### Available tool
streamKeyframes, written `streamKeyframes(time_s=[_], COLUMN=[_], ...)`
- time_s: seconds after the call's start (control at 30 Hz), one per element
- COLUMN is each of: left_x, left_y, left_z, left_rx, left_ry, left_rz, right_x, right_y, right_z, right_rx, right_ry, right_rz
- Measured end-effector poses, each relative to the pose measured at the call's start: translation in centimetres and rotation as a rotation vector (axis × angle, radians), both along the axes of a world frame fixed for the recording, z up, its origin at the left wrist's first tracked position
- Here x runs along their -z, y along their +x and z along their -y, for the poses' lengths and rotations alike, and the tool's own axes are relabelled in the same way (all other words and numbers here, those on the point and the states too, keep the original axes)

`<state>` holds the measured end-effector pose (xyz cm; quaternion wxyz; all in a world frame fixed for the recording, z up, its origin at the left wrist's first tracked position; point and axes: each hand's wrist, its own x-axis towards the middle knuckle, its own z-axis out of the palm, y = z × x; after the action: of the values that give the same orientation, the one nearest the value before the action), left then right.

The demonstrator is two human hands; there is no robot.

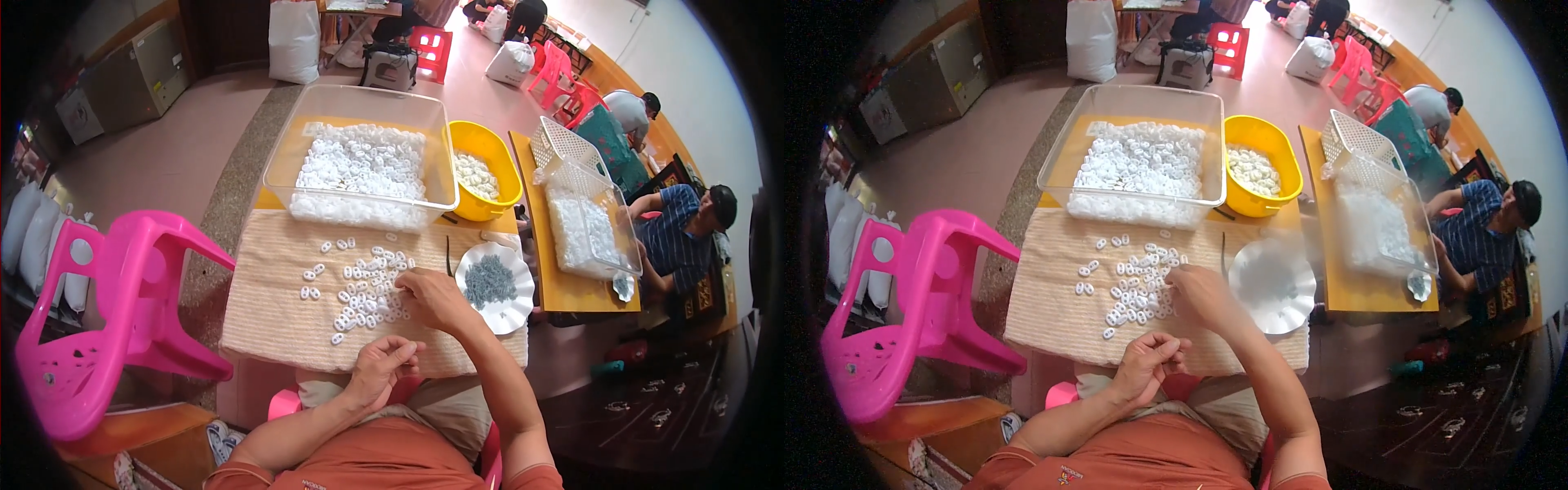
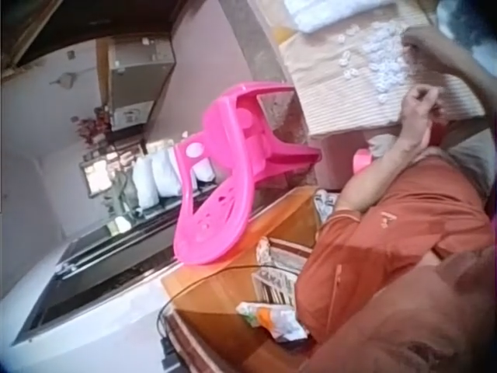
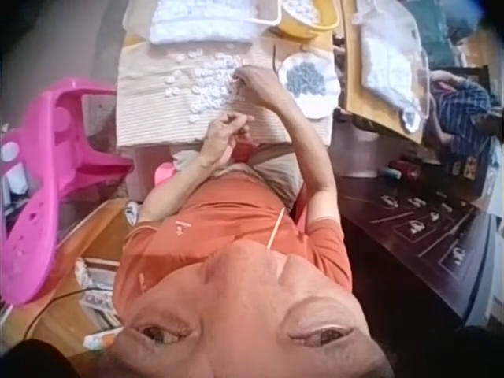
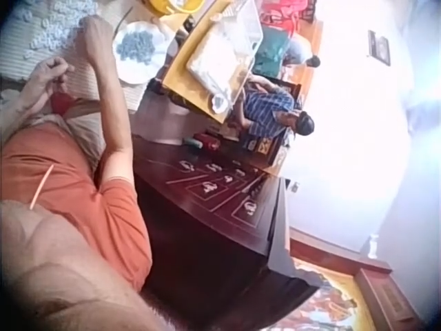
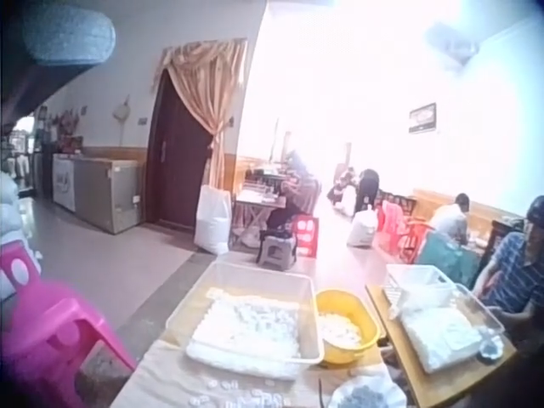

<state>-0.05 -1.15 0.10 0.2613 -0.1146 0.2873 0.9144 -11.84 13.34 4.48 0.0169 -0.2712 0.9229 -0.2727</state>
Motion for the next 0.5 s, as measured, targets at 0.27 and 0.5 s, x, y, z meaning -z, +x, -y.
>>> streamKeyframes(time_s=[0.27,0.5], left_x=[-0.2,0.1], left_y=[-0.4,-0.3], left_z=[0.0,0.2], left_rx=[-0.186,-0.055], left_ry=[-0.046,-0.031], left_rz=[0.006,-0.048], right_x=[0.1,0.3], right_y=[4.7,6.7], right_z=[-2.4,-3.0], right_rx=[-0.004,0.054], right_ry=[-0.423,-0.544], right_rz=[0.382,0.5])
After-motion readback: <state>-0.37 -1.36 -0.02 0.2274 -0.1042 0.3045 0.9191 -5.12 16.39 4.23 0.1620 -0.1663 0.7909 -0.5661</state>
